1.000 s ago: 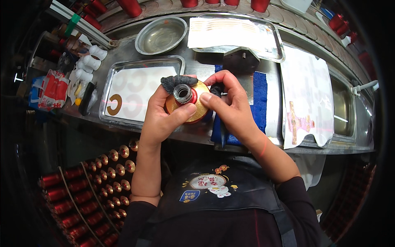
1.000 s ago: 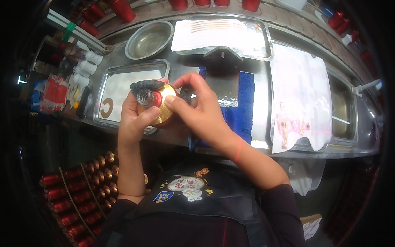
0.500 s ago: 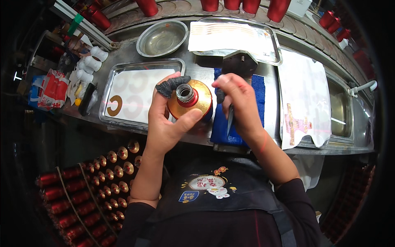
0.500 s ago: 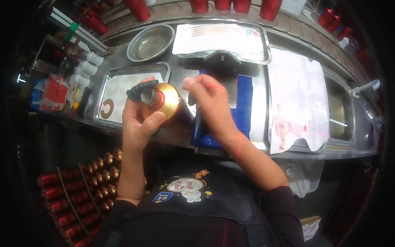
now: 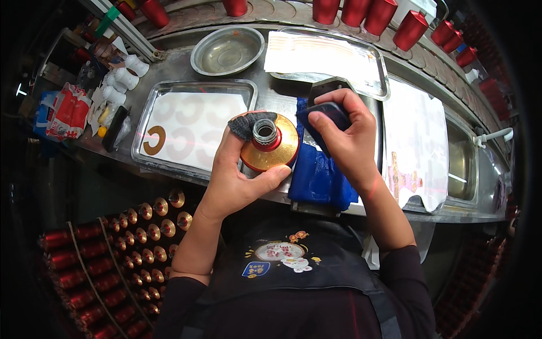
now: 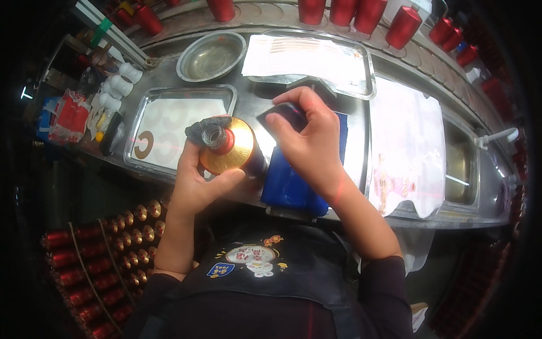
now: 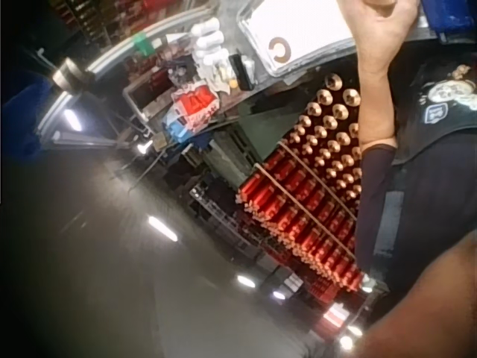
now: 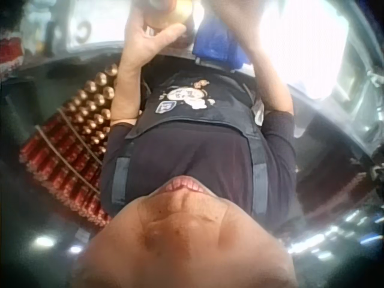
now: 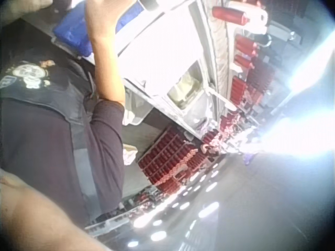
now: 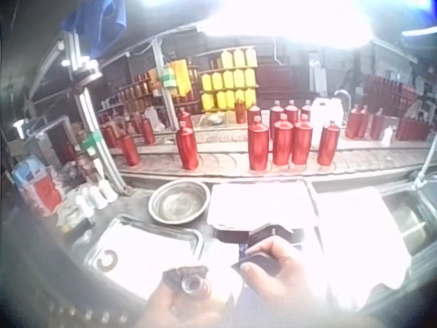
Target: The person applies gold circular labels to the necks of red bottles, then affixes rectangular paper labels to the bottle bodies. They wipe the bottles with a blue cloth and place the finished bottles on a nearby tray.
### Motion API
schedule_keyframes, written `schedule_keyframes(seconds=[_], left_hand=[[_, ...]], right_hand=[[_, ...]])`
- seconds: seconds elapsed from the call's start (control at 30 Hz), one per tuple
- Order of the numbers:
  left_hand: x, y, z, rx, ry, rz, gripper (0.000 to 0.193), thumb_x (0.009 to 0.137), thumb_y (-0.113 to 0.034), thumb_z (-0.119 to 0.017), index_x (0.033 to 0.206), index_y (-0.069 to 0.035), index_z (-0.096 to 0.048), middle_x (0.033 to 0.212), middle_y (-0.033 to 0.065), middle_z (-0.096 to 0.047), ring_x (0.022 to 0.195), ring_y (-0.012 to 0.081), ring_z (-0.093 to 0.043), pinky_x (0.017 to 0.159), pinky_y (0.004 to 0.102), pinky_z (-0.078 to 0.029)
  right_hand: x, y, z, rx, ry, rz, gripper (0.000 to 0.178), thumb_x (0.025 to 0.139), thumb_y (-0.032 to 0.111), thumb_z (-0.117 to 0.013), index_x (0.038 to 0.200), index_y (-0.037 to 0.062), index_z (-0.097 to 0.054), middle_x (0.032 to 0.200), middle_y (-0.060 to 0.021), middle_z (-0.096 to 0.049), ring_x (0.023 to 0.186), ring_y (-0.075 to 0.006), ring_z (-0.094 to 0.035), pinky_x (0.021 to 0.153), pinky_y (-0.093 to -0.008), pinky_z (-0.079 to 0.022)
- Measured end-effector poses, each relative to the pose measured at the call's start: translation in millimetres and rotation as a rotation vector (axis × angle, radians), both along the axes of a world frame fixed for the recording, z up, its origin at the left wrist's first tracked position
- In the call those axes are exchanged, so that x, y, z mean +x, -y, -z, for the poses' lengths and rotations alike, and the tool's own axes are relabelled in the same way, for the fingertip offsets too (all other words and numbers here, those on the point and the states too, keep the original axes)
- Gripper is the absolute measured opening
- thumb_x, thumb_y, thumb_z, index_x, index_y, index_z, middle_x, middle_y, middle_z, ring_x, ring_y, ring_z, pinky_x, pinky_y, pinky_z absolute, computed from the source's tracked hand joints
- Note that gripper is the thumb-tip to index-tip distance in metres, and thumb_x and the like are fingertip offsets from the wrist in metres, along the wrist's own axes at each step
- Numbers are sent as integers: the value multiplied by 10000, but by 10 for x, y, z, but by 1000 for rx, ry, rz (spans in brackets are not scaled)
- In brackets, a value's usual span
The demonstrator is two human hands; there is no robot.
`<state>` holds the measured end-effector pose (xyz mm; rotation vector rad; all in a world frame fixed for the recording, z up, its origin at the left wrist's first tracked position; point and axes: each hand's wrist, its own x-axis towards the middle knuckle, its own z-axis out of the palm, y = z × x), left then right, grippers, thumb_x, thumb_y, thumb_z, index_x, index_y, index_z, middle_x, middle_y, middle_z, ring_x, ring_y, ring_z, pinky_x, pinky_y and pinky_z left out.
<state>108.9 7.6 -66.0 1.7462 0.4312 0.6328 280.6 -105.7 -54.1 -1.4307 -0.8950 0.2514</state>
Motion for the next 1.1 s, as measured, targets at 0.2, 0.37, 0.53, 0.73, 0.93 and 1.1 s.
schedule_keyframes(seconds=[0.2,0.37,0.53,0.73,0.93,1.1], left_hand=[[-6,-16,18,39,-21,-19,709,717,-144,-854,1338,-42,-528,1273,103,-538,1183,208,-570,1020,339,-465],[-31,-76,11,70,-28,19,736,675,-150,-885,1324,-56,-550,1280,101,-540,1204,236,-565,1031,350,-458],[-4,-147,18,265,-8,14,752,638,-159,-913,1298,-53,-569,1253,121,-543,1190,282,-570,1016,362,-463],[119,103,171,559,56,-269,654,660,-118,-863,1244,-45,-577,1221,160,-537,1143,358,-565,974,403,-479],[75,-98,176,424,175,-189,805,645,-181,-894,1354,-48,-536,1322,171,-518,1208,363,-540,1052,413,-437],[86,-274,84,270,65,132,790,641,-120,-875,1350,-52,-533,1322,144,-522,1239,323,-530,1069,397,-422]], right_hand=[[-66,18,18,-10,136,27,226,846,95,-760,1019,7,-644,883,-19,-638,840,-80,-596,782,-220,-486],[-42,73,0,163,119,-159,212,853,95,-754,1012,7,-645,914,-27,-637,867,-71,-589,797,-221,-479],[-34,140,95,51,426,29,208,813,-3,-756,997,6,-660,908,-71,-659,810,-141,-618,749,-255,-505],[-405,243,91,166,808,-235,362,639,-66,-755,978,61,-743,840,-73,-635,785,-273,-620,714,-365,-516],[-170,240,-133,189,737,-190,278,689,-60,-827,900,73,-703,836,-79,-684,760,-244,-635,749,-355,-514],[57,110,-62,199,672,-262,259,679,-71,-796,889,46,-700,818,-85,-668,770,-266,-641,740,-352,-509]])
